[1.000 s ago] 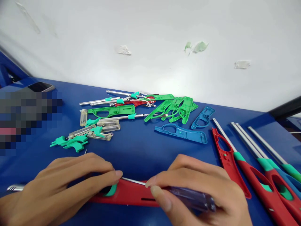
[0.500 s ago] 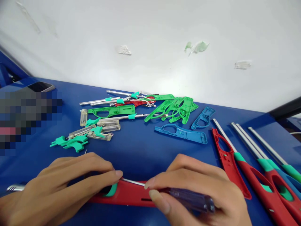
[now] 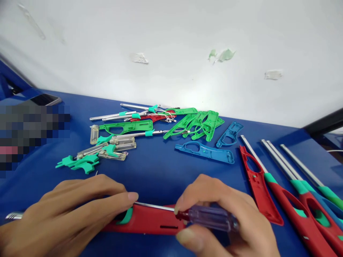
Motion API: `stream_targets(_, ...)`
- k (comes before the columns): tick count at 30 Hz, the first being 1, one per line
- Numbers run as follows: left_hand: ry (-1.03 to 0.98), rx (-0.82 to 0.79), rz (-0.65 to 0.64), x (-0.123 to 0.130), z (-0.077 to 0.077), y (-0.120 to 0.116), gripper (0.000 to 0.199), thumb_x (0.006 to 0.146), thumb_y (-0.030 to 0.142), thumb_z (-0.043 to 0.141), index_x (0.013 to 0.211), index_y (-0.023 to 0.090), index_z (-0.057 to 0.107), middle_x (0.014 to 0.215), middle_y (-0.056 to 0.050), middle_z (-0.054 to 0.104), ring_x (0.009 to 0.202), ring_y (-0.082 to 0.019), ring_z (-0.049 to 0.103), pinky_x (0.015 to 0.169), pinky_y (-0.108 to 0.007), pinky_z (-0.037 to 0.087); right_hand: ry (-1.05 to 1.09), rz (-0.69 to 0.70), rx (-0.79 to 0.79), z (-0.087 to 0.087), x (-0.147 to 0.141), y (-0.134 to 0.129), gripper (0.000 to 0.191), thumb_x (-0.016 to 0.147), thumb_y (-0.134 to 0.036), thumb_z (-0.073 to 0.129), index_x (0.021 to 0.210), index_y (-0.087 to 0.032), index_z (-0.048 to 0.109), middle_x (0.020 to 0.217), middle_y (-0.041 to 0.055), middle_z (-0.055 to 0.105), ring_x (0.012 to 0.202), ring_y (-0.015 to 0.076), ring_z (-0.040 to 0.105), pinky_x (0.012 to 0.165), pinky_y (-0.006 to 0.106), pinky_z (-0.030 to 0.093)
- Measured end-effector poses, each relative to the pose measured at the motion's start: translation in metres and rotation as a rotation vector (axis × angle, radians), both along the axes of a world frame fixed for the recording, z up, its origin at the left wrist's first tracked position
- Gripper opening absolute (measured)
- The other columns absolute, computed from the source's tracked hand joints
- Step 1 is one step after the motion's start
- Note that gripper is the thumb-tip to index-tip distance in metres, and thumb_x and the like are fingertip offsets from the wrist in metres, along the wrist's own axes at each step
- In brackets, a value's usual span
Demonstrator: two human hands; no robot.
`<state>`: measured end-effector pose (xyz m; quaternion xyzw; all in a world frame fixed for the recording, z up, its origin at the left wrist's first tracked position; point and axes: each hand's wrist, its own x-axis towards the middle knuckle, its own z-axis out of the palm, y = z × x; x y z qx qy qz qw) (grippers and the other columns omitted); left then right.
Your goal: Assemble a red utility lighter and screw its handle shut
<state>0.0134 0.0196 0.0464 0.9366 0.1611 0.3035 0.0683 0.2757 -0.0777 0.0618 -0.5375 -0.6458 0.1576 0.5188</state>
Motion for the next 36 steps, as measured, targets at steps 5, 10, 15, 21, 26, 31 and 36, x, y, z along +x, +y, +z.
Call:
stream_targets(5,0.006,0.003,-0.006,-0.004,-0.004,-0.003,0.036,0.123,0.017,0.034,0.130,0.027,0.068,0.105,0.007,0.075,0.091,-0.001,0.069,0.077,-0.016,0.046,-0.012,0.027,0.000,0.005,-0.005,0.008,0.035,0.076,-0.057,0.098,0.091,-0.030,0.082,0.072,0.0064,0.074,0.070,0.0301,0.076,0.053,0.036,0.062)
stream_targets(10,-0.002,-0.037,-0.019,-0.008,-0.010,-0.002,0.035,0.119,0.012,0.040,0.137,0.026,0.067,0.114,0.004,0.074,0.099,-0.003,0.069,0.082,-0.017,0.045,0.010,0.061,0.008,0.003,0.002,0.001,0.034,0.082,-0.056,0.095,0.097,-0.030,0.079,0.069,0.0053,0.073,0.061,0.0273,0.074,0.050,0.034,0.061)
stream_targets(15,-0.041,-0.066,-0.013,0.003,-0.011,-0.007,0.035,0.116,0.010,0.048,0.143,0.026,0.065,0.114,0.004,0.076,0.095,-0.005,0.069,0.082,-0.018,0.048,0.083,0.155,0.072,-0.001,0.009,-0.011,0.021,0.104,-0.050,0.075,0.099,-0.031,0.071,0.057,-0.0046,0.063,0.043,0.0140,0.064,0.041,0.020,0.052)
stream_targets(21,-0.158,-0.082,-0.082,0.046,0.004,-0.023,0.025,0.117,0.014,0.050,0.137,0.021,0.062,0.102,0.004,0.079,0.082,-0.008,0.070,0.080,-0.020,0.052,0.131,0.039,0.240,0.024,0.008,-0.012,0.025,0.102,-0.045,0.079,0.089,-0.025,0.072,0.061,-0.0024,0.070,0.042,0.0114,0.060,0.041,0.023,0.052)
stream_targets(26,-0.128,-0.221,-0.159,0.073,0.006,-0.031,0.025,0.118,0.022,0.048,0.141,0.026,0.056,0.098,0.005,0.079,0.081,-0.012,0.071,0.079,-0.023,0.057,0.124,0.042,0.225,0.039,0.009,-0.016,0.022,0.097,-0.041,0.086,0.085,-0.027,0.073,0.064,-0.0043,0.074,0.044,0.0114,0.061,0.044,0.022,0.053)
stream_targets(31,-0.074,-0.253,-0.160,0.082,-0.001,-0.031,0.012,0.119,0.027,0.047,0.119,0.028,0.059,0.090,0.006,0.076,0.077,-0.012,0.070,0.069,-0.020,0.057,0.074,0.142,0.231,0.027,0.011,-0.011,0.015,0.096,-0.029,0.084,0.087,-0.022,0.073,0.059,-0.0062,0.066,0.049,0.0093,0.060,0.045,0.018,0.047)
stream_targets(36,-0.043,-0.291,-0.173,0.082,-0.002,-0.027,0.013,0.119,0.027,0.046,0.117,0.029,0.059,0.096,0.007,0.078,0.080,-0.011,0.072,0.071,-0.019,0.058,0.075,0.174,0.238,0.019,0.011,-0.008,0.013,0.095,-0.028,0.084,0.092,-0.021,0.074,0.071,-0.0046,0.072,0.051,0.0064,0.056,0.050,0.016,0.047)
